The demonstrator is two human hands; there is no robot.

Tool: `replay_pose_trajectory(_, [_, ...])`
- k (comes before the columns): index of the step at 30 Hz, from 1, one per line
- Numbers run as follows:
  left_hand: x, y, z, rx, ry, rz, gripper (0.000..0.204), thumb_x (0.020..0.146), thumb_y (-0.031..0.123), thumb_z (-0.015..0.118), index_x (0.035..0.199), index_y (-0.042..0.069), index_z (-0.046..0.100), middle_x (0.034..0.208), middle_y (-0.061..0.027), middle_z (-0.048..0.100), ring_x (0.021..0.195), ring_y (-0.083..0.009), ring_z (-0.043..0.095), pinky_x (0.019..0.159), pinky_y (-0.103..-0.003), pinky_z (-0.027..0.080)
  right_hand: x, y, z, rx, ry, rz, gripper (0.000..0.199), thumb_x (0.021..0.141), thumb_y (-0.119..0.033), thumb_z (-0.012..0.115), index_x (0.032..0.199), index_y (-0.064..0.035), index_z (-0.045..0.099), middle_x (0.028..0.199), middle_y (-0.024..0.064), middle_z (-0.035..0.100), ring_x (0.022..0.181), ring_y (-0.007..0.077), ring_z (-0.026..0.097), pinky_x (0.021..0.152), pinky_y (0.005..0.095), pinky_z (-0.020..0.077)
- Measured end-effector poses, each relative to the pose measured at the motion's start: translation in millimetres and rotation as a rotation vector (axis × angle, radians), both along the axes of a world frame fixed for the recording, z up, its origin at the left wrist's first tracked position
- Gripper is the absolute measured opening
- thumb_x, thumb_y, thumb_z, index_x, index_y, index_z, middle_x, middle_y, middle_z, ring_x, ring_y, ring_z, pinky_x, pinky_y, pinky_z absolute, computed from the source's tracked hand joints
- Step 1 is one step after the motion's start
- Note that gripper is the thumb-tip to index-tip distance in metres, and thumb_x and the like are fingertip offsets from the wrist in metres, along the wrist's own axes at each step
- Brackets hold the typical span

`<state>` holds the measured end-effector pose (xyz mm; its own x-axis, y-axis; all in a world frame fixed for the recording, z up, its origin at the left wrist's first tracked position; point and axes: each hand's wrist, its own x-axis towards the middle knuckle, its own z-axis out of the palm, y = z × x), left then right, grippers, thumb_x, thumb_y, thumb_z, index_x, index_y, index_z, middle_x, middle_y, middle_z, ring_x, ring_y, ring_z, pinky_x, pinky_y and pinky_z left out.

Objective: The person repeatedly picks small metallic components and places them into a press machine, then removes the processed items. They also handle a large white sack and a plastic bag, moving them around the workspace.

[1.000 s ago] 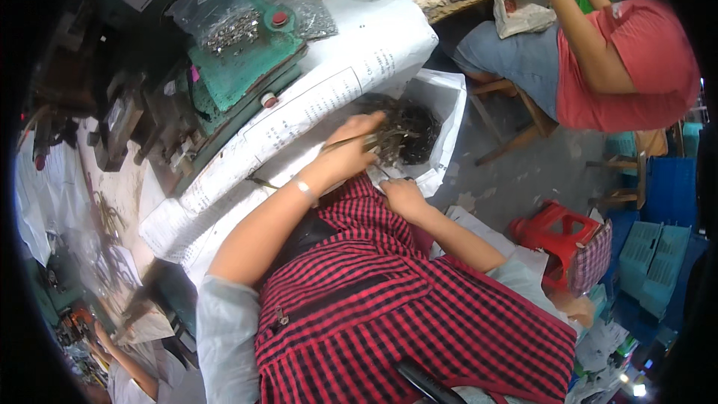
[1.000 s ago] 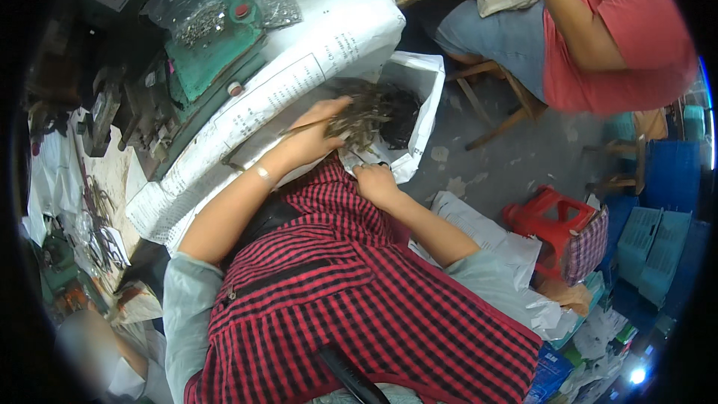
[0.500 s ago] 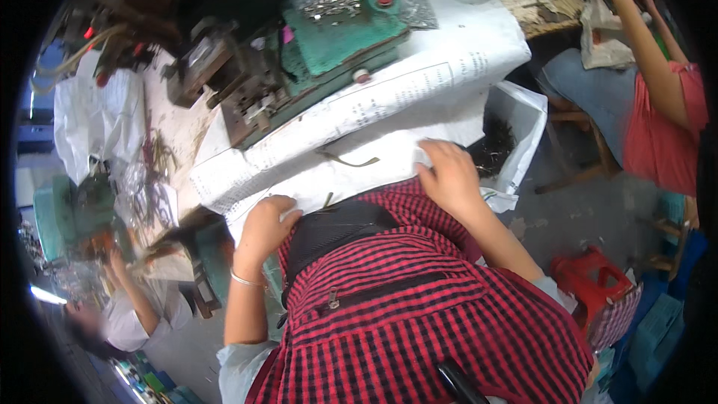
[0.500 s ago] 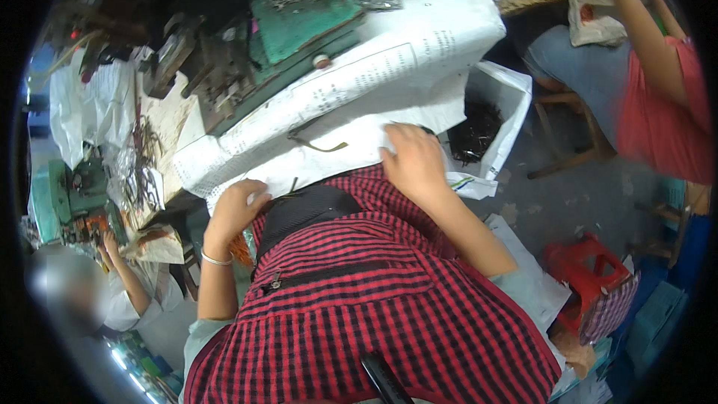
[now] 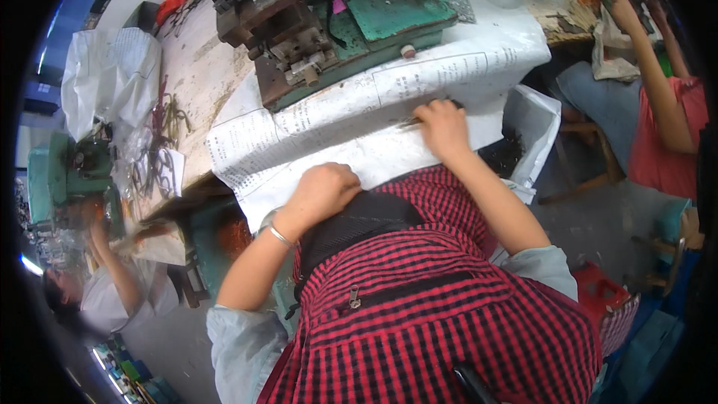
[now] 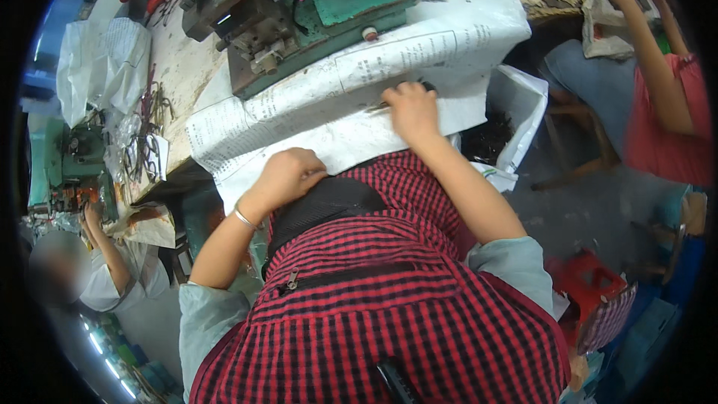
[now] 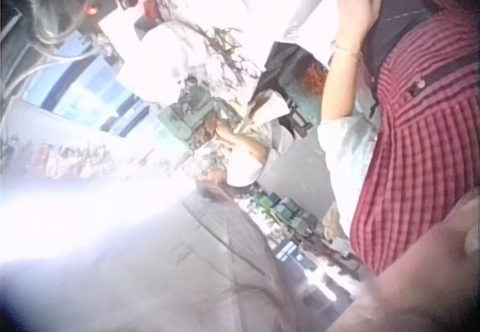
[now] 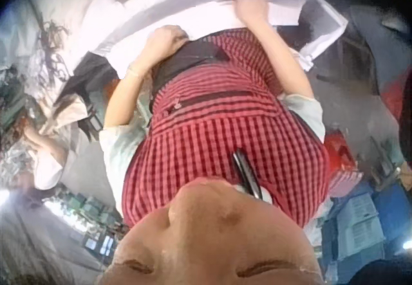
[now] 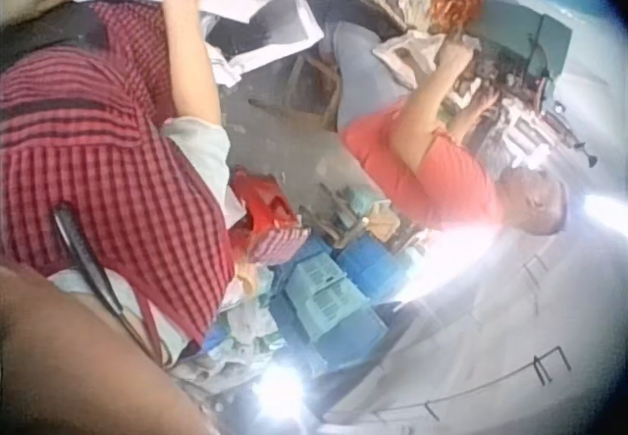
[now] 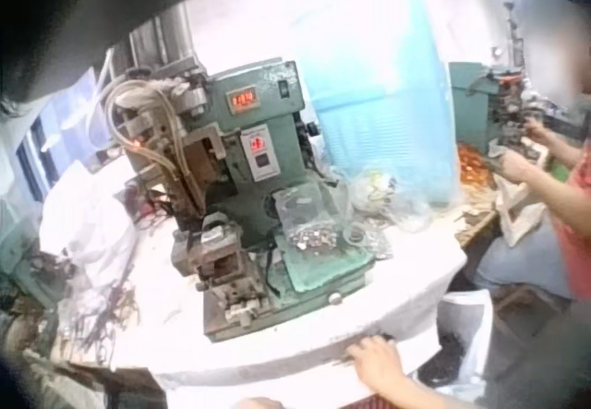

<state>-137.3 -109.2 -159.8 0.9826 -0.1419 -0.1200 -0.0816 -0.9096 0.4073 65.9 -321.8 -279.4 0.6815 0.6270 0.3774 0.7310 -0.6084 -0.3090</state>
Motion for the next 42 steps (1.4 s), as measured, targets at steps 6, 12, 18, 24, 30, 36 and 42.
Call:
replay_pose_trajectory(6, [-26.2, 20.0, 78.8, -0.055, 0.159, 0.192, 0.014, 0.088, 0.016, 0.072, 0.09, 0.004, 0.077, 0.085, -0.0161, 0.073, 0.08, -0.0362, 0.07, 0.074, -0.042, 0.055, 24.9, -150.5, -13.2, -0.517, 0.443, -0.549, 0.046, 0.083, -0.021, 0.072, 0.127, -0.0083, 0.067, 0.121, 0.0176, 0.071, 0.114, 0.0382, 0.067, 0.097, 0.0495, 0.0531])
replay_pose_trajectory(12, [-87.6, 30.1, 13.4, 0.205, 0.071, 0.214, 0.044, 0.085, 0.024, 0.076, 0.12, -0.002, 0.067, 0.1, -0.0243, 0.07, 0.096, -0.0429, 0.068, 0.085, -0.049, 0.054, -23.7, -121.4, 29.8, 0.241, 0.702, -0.25, 0.04, 0.088, -0.024, 0.075, 0.123, -0.0044, 0.07, 0.124, 0.02, 0.071, 0.121, 0.0345, 0.066, 0.101, 0.0395, 0.0518])
replay_pose_trajectory(18, [-53.3, 41.5, -55.5, 0.195, -0.014, 0.253, 0.055, 0.08, 0.036, 0.085, 0.113, 0.002, 0.057, 0.101, -0.0205, 0.067, 0.092, -0.0419, 0.067, 0.078, -0.05, 0.054, -52.8, -80.0, 50.4, 0.28, 0.601, -0.103, 0.033, 0.09, -0.022, 0.071, 0.118, -0.0032, 0.072, 0.12, 0.0193, 0.072, 0.115, 0.0342, 0.068, 0.1, 0.0398, 0.0516])
replay_pose_trajectory(24, [-40.3, 19.2, -40.2, 0.209, -0.096, 0.228, 0.072, 0.082, 0.036, 0.083, 0.136, 0.001, 0.049, 0.108, -0.0228, 0.068, 0.097, -0.0425, 0.068, 0.082, -0.05, 0.055, -71.7, -69.7, 72.5, 0.356, 0.71, -0.027, 0.027, 0.091, -0.02, 0.071, 0.113, -0.0038, 0.073, 0.105, 0.0156, 0.075, 0.096, 0.0282, 0.072, 0.088, 0.036, 0.0549])
replay_pose_trajectory(30, [-27.0, 27.2, -48.7, 0.192, 0.173, 0.223, 0.035, 0.086, 0.017, 0.073, 0.115, -0.001, 0.067, 0.105, -0.0289, 0.07, 0.1, -0.0465, 0.067, 0.087, -0.051, 0.055, -86.7, -39.6, 87.1, 0.392, 0.726, 0.089, 0.023, 0.093, -0.018, 0.069, 0.11, -0.0045, 0.074, 0.101, 0.0132, 0.075, 0.086, 0.0248, 0.072, 0.081, 0.0346, 0.0566])
replay_pose_trajectory(36, [-28.6, -3.9, 59.4, 0.268, 0.049, 0.231, 0.02, 0.091, 0.008, 0.065, 0.109, -0.001, 0.063, 0.085, -0.0276, 0.069, 0.083, -0.048, 0.067, 0.073, -0.055, 0.052, -78.4, -130.1, 41.0, 0.272, 0.541, -0.289, 0.021, 0.089, -0.019, 0.071, 0.105, -0.0068, 0.076, 0.104, 0.0147, 0.075, 0.097, 0.0333, 0.072, 0.088, 0.0419, 0.0557])
replay_pose_trajectory(42, [117.9, -140.2, 67.0, -0.066, -0.265, -0.211, 0.022, 0.092, 0.012, 0.067, 0.11, 0.001, 0.059, 0.084, -0.0274, 0.069, 0.084, -0.0485, 0.067, 0.075, -0.055, 0.052, -98.5, -186.2, -43.7, -0.151, 0.226, -0.508, 0.046, 0.075, -0.025, 0.078, 0.114, -0.0038, 0.066, 0.115, 0.0163, 0.068, 0.117, 0.0348, 0.06, 0.093, 0.0511, 0.049])
